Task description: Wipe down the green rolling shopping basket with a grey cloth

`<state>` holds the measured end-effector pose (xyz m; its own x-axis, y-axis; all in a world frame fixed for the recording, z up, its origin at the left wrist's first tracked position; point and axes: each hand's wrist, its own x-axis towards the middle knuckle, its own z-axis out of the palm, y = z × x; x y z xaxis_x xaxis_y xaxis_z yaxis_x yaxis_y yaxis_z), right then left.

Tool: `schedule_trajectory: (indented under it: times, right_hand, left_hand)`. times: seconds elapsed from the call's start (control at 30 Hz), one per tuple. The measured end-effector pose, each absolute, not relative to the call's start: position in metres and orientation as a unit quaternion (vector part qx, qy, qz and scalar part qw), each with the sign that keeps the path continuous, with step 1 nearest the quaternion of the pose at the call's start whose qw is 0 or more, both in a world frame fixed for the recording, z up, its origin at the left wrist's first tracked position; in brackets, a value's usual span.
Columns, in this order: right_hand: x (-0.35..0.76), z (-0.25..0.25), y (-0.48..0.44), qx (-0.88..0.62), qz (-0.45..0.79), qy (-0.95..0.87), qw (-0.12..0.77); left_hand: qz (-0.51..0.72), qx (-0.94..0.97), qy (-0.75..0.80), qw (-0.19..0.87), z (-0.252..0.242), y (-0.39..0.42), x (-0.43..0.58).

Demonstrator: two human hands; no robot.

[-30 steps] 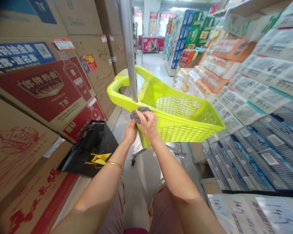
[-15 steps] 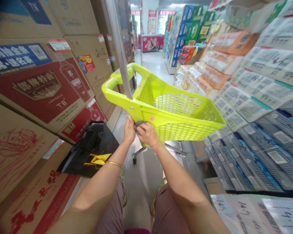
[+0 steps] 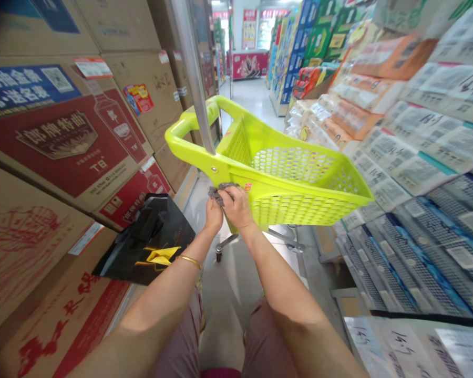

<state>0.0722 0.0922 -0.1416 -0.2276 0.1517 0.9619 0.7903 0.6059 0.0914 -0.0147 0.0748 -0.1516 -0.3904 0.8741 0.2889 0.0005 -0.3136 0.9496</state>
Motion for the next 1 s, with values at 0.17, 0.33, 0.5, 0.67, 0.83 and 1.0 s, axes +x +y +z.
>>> schedule_trajectory:
  times: [0.17,0.33,0.5,0.67,0.83,1.0]
  right_hand:
    - [0.081,-0.178,0.09,-0.333,-0.269,-0.774,0.466]
    - [0.087,-0.193,0.09,-0.352,-0.227,-0.822,0.385]
    - [0.085,-0.167,0.098,-0.356,-0.218,-0.812,0.407]
    - [0.068,-0.119,0.098,-0.391,-0.187,-0.75,0.5]
    - [0.061,-0.12,0.089,-0.395,-0.188,-0.753,0.492]
    - [0.066,-0.156,0.08,-0.417,-0.194,-0.787,0.411]
  left_hand:
    - [0.679,0.442,0.49,0.321,-0.151,0.082,-0.019]
    - [0.666,0.452,0.495,0.326,-0.143,0.086,-0.023]
    - [0.671,0.466,0.475,0.328,-0.145,0.089,-0.026]
    - [0.662,0.51,0.458,0.302,-0.147,0.084,-0.029]
    - [0.649,0.518,0.464,0.31,-0.147,0.08,-0.035]
    - [0.651,0.497,0.469,0.331,-0.147,0.077,-0.04]
